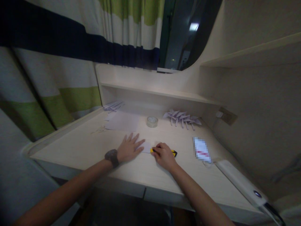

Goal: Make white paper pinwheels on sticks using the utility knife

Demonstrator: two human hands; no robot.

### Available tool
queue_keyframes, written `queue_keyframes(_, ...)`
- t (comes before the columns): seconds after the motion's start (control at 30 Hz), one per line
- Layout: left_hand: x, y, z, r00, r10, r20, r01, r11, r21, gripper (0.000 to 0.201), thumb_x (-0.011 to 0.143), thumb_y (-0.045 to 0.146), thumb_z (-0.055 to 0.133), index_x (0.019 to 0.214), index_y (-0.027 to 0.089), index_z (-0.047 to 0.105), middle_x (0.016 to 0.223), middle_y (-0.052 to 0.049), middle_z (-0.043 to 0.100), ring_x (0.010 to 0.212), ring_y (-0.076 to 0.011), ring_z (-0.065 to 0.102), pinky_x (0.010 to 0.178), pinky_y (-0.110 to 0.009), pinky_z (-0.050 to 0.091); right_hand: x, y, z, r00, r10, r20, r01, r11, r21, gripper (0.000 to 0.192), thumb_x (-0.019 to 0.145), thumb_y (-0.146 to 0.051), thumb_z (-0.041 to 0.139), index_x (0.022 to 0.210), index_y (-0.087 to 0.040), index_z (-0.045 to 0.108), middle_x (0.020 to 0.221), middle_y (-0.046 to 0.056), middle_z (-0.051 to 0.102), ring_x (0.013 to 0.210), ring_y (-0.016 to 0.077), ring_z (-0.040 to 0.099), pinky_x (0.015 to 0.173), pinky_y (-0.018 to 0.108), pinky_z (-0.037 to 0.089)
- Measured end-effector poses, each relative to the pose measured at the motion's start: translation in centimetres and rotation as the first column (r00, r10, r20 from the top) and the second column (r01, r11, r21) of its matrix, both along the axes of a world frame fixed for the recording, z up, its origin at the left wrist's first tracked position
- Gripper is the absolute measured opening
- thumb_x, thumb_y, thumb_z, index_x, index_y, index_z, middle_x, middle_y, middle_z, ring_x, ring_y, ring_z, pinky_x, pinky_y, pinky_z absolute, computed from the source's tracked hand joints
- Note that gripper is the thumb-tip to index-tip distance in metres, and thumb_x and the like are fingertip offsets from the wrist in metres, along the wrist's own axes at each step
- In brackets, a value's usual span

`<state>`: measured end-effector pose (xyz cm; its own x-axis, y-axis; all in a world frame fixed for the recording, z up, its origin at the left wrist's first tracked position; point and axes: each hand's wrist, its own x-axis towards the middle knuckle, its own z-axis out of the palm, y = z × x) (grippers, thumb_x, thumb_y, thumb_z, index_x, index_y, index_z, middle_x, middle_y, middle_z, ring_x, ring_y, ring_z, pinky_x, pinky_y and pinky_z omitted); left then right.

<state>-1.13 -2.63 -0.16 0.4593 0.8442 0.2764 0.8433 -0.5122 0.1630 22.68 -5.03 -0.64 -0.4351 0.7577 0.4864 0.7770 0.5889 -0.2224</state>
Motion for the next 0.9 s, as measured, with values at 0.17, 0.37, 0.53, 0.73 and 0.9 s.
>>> queue_keyframes(0.17,0.1,0.2,-0.5,1.000,0.017,-0.011,-0.018,0.999,-0.027,0.062,0.088,0.064,0.022,0.139,0.033,0.039,0.149,-0.008,0.032,0.135,-0.0423,0.020,0.105,-0.063,0.008,-0.1,-0.1,0.0,1.000,-0.012,0.005,0.012,1.000,-0.004,0.020,0.086,-0.028,0.056,0.097,-0.020,0.070,0.088,0.008,0.061,0.084,0.0202,0.054,0.075,0.033,0.044)
queue_keyframes(0.37,0.2,0.2,-0.5,1.000,0.029,-0.009,-0.029,1.000,0.001,0.063,0.088,0.063,0.028,0.139,0.029,0.042,0.148,-0.011,0.033,0.135,-0.0431,0.021,0.105,-0.063,0.006,-0.3,-0.6,0.2,0.999,-0.035,0.019,0.035,0.999,0.005,0.020,0.088,-0.029,0.053,0.094,-0.020,0.070,0.087,0.008,0.060,0.084,0.0198,0.054,0.075,0.032,0.044)
queue_keyframes(0.53,0.6,-0.5,0.9,0.995,-0.102,0.010,0.102,0.993,0.061,0.048,0.091,0.051,0.033,0.138,0.038,0.040,0.152,-0.002,0.026,0.137,-0.0385,0.017,0.105,-0.064,0.009,-0.5,-0.7,0.2,0.996,-0.074,0.046,0.073,0.997,0.012,0.021,0.089,-0.030,0.052,0.087,-0.019,0.069,0.084,0.008,0.060,0.082,0.0199,0.055,0.075,0.032,0.044)
queue_keyframes(0.73,0.9,-0.7,0.9,0.983,-0.184,-0.013,0.184,0.983,-0.024,0.042,0.096,0.046,0.025,0.133,0.041,0.045,0.145,0.001,0.039,0.135,-0.0315,0.028,0.105,-0.064,0.012,-0.8,-0.8,0.2,0.997,-0.061,0.037,0.060,0.998,0.017,0.020,0.088,-0.030,0.053,0.091,-0.020,0.070,0.085,0.008,0.061,0.082,0.0203,0.055,0.076,0.033,0.044)
queue_keyframes(0.9,0.8,-0.7,0.9,0.982,-0.188,-0.027,0.187,0.982,-0.028,0.043,0.096,0.047,0.023,0.133,0.043,0.044,0.146,0.002,0.038,0.136,-0.0317,0.027,0.105,-0.065,0.006,-1.1,-1.0,0.2,1.000,-0.009,0.002,0.009,1.000,0.022,0.019,0.087,-0.029,0.055,0.095,-0.020,0.070,0.087,0.008,0.061,0.084,0.0203,0.055,0.076,0.033,0.045)
